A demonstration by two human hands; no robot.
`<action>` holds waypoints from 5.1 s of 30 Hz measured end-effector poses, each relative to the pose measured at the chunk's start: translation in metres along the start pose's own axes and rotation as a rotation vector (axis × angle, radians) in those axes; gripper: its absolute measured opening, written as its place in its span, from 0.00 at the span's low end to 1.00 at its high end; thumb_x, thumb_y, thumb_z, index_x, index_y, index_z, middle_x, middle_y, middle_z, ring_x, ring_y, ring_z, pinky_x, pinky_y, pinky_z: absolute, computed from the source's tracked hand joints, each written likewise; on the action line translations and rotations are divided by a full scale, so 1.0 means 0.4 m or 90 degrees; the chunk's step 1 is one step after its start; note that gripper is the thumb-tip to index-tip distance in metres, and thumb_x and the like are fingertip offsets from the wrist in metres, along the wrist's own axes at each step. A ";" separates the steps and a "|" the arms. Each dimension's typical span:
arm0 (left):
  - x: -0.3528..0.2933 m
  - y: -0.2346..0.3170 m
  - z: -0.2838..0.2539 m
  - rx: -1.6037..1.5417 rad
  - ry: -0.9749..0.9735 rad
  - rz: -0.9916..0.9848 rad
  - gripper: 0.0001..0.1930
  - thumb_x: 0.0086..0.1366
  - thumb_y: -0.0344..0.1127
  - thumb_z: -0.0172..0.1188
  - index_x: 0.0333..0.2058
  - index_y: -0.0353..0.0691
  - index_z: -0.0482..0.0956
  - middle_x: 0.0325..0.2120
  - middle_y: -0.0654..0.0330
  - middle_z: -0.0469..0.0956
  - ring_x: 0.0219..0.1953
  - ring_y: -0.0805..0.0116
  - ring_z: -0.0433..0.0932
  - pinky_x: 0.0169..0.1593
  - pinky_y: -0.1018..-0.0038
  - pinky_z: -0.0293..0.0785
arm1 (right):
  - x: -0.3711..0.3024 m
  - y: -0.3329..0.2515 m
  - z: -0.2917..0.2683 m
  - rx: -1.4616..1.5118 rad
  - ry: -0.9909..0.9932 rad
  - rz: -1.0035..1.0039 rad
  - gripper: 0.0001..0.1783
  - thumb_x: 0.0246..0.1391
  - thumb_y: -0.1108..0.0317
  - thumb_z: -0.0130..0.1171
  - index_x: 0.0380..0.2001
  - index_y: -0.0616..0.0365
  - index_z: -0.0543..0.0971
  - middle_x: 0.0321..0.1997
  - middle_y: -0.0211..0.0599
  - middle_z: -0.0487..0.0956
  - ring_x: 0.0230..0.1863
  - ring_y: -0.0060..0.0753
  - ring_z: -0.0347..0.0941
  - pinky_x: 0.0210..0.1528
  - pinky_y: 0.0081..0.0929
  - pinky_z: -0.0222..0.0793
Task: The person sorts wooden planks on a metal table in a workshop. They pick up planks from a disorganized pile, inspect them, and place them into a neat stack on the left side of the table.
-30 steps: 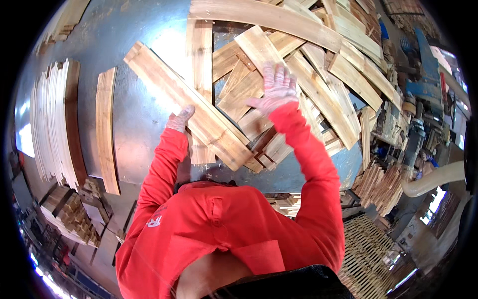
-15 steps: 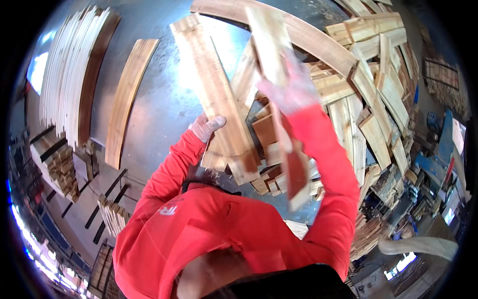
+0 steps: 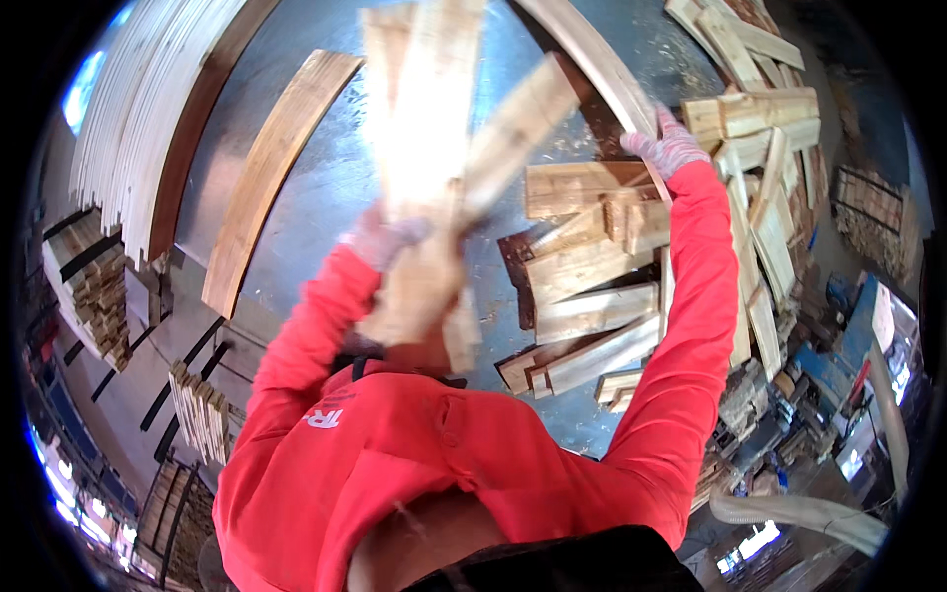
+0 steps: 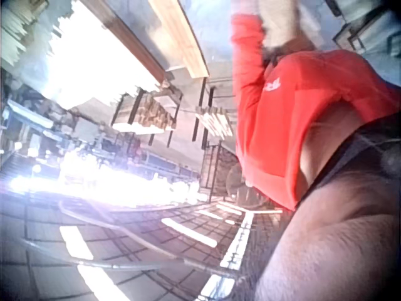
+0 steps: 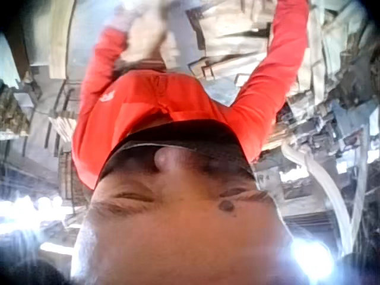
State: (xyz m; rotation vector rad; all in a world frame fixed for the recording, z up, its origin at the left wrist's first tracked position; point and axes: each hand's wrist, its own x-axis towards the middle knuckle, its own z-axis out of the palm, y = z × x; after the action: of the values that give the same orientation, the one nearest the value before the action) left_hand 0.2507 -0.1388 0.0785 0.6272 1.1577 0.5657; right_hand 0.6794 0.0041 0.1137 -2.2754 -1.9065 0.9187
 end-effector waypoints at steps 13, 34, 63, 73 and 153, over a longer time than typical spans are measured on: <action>-0.070 0.050 -0.009 1.019 0.321 0.030 0.52 0.50 0.48 0.71 0.67 0.44 0.49 0.50 0.43 0.72 0.52 0.44 0.74 0.53 0.55 0.72 | -0.411 -0.160 0.330 1.412 -0.255 -0.142 0.48 0.43 0.46 0.66 0.59 0.69 0.63 0.51 0.58 0.74 0.44 0.47 0.76 0.46 0.44 0.77; -0.130 0.006 -0.153 -0.105 -0.354 -0.080 0.43 0.55 0.51 0.68 0.63 0.33 0.62 0.54 0.49 0.74 0.54 0.59 0.75 0.56 0.68 0.71 | -0.458 -0.337 0.907 1.160 -0.249 -0.062 0.39 0.59 0.45 0.55 0.65 0.60 0.61 0.59 0.43 0.72 0.59 0.35 0.69 0.55 0.32 0.72; -0.144 0.297 -0.259 0.589 0.143 0.155 0.60 0.43 0.51 0.71 0.69 0.34 0.46 0.58 0.38 0.68 0.60 0.49 0.69 0.62 0.70 0.64 | -0.551 -0.435 0.797 0.375 0.214 -0.194 0.29 0.57 0.62 0.56 0.61 0.60 0.68 0.61 0.44 0.71 0.61 0.43 0.68 0.61 0.39 0.67; -0.173 0.352 -0.735 1.134 0.357 0.184 0.44 0.50 0.48 0.67 0.64 0.43 0.56 0.54 0.44 0.69 0.54 0.47 0.72 0.56 0.55 0.69 | -0.228 -1.120 0.778 -0.355 -0.068 -0.645 0.47 0.41 0.50 0.67 0.64 0.54 0.62 0.69 0.44 0.62 0.71 0.49 0.54 0.72 0.55 0.39; -0.530 0.015 -0.221 0.572 -0.132 0.140 0.61 0.46 0.54 0.67 0.70 0.35 0.39 0.60 0.40 0.62 0.59 0.51 0.69 0.57 0.66 0.69 | -0.621 -0.805 0.612 1.176 0.099 -0.318 0.42 0.43 0.75 0.69 0.61 0.56 0.61 0.58 0.42 0.66 0.52 0.45 0.71 0.57 0.51 0.72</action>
State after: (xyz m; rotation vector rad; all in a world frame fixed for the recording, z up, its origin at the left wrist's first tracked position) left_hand 0.1021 -0.2683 0.1968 1.5567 1.1224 0.1227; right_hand 0.2644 -0.2247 0.1390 -0.6601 -0.6116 1.3436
